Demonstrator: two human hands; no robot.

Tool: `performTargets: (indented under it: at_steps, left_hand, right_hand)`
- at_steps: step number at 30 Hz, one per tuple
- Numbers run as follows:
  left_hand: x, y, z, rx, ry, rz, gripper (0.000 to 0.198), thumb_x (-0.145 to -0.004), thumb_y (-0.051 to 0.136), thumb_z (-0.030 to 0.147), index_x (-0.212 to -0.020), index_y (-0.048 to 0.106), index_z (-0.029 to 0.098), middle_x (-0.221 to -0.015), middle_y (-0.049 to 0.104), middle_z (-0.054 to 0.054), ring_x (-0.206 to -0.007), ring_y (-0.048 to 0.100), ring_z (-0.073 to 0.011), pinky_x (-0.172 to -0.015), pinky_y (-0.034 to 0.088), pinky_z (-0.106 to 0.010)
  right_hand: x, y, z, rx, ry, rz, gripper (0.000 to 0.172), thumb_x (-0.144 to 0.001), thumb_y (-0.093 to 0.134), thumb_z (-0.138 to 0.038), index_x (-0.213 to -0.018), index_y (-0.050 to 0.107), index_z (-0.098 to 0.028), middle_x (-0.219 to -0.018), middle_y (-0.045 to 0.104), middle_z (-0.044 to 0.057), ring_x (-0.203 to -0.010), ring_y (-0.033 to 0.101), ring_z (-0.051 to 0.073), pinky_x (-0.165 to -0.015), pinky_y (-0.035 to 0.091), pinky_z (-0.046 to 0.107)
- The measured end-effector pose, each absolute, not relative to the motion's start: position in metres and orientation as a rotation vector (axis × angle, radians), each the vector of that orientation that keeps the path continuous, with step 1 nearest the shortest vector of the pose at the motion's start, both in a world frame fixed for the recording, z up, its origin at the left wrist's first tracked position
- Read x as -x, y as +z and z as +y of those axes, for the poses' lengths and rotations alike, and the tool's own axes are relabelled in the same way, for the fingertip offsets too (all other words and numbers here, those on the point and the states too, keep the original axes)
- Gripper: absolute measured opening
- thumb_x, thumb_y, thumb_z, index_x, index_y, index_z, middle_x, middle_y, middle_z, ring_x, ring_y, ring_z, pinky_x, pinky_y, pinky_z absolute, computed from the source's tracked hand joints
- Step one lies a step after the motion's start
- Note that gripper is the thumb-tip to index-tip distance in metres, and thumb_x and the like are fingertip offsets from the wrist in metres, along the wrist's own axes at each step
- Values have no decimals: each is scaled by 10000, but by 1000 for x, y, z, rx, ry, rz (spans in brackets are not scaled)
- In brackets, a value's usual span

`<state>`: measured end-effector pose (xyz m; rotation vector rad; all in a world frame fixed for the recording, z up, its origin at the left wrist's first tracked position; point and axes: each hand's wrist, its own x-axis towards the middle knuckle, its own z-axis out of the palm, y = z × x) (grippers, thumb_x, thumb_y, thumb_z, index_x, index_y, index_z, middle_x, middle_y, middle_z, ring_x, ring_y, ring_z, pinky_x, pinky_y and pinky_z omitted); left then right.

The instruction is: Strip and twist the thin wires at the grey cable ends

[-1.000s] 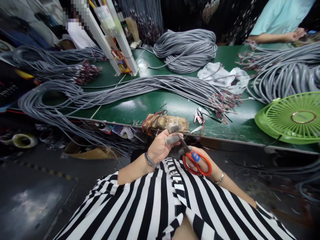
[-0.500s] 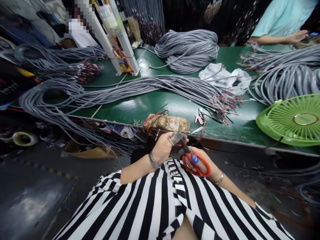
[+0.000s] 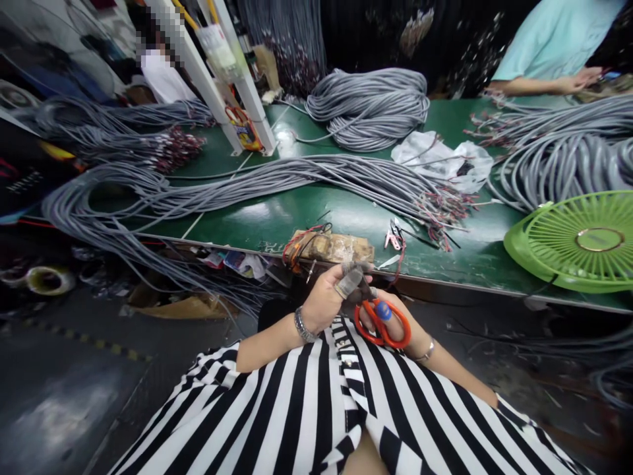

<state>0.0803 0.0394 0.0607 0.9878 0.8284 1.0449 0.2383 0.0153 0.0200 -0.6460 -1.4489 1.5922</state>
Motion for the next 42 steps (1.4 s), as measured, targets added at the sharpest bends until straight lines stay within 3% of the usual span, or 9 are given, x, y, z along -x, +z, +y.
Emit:
performTargets:
  at_steps: [5, 8, 11, 16, 23, 27, 32, 36, 42]
  left_hand:
    - [-79, 55, 28, -1049, 937, 837, 439, -753, 722, 348, -1118, 581, 150, -1091, 667, -106, -955, 638, -169, -860, 495, -281]
    - [-75, 50, 20, -1038, 822, 916, 411, -747, 714, 401, -1031, 559, 148, -821, 679, -41, -666, 630, -118, -628, 514, -236]
    - [-71, 44, 15, -1031, 749, 980, 363, -794, 623, 501, -853, 516, 159, -504, 538, 55, -391, 463, -67, -410, 396, -182]
    - [-64, 40, 16, -1084, 980, 1023, 367, -841, 546, 525, -748, 464, 179, -400, 428, 91, -353, 402, -56, -396, 345, -163]
    - [-53, 44, 18, -1189, 1036, 1130, 342, -728, 711, 447, -750, 530, 158, -499, 500, 71, -398, 454, -50, -411, 348, -163]
    - [-52, 53, 15, -886, 915, 977, 320, -744, 708, 413, -823, 514, 171, -499, 467, 90, -366, 448, -57, -413, 386, -180]
    - [-47, 71, 5, -526, 864, 653, 222, -808, 661, 301, -900, 508, 170, -584, 457, 82, -446, 489, -44, -632, 517, -258]
    - [-41, 84, -5, -544, 821, 555, 82, -877, 561, 252, -887, 509, 190, -498, 374, 98, -328, 288, -12, -450, 385, -173]
    - [-31, 84, -20, -590, 743, 609, 195, -847, 613, 298, -973, 482, 230, -425, 305, 130, -303, 171, -16, -376, 259, -139]
  right_hand:
    - [-235, 22, 19, 788, 1364, -1496, 485, -880, 415, -610, -994, 555, -160, -691, 561, 26, -559, 502, 121, -522, 432, 251]
    - [-236, 24, 19, 910, 1258, -1606, 476, -895, 409, -576, -1065, 567, -160, -704, 589, 32, -569, 524, 131, -546, 444, 256]
    - [-238, 25, 18, 1002, 1115, -1751, 481, -900, 390, -579, -1034, 581, -158, -699, 595, 32, -555, 523, 128, -552, 436, 254]
    - [-242, 19, 18, 968, 994, -1912, 481, -876, 432, -592, -1071, 570, -175, -856, 636, 76, -715, 576, 175, -684, 458, 302]
    - [-246, 31, 8, 846, 1806, -1329, 440, -906, 429, -552, -1088, 536, -166, -766, 559, 23, -669, 528, 124, -631, 444, 265]
    - [-239, 42, 6, 871, 1818, -1277, 319, -871, 571, -444, -1014, 560, -159, -646, 496, -33, -592, 449, 85, -602, 396, 232]
    - [-231, 49, 5, 838, 1883, -986, 211, -873, 585, -375, -919, 557, -171, -637, 512, -40, -527, 446, 63, -597, 430, 241]
    - [-228, 64, -3, 661, 2101, -781, 173, -884, 571, -336, -958, 537, -184, -548, 307, -109, -423, 164, 19, -479, 356, 197]
    - [-223, 69, -18, 733, 2131, -884, 252, -898, 535, -435, -969, 499, -196, -524, 196, -118, -436, 154, 42, -422, 289, 173]
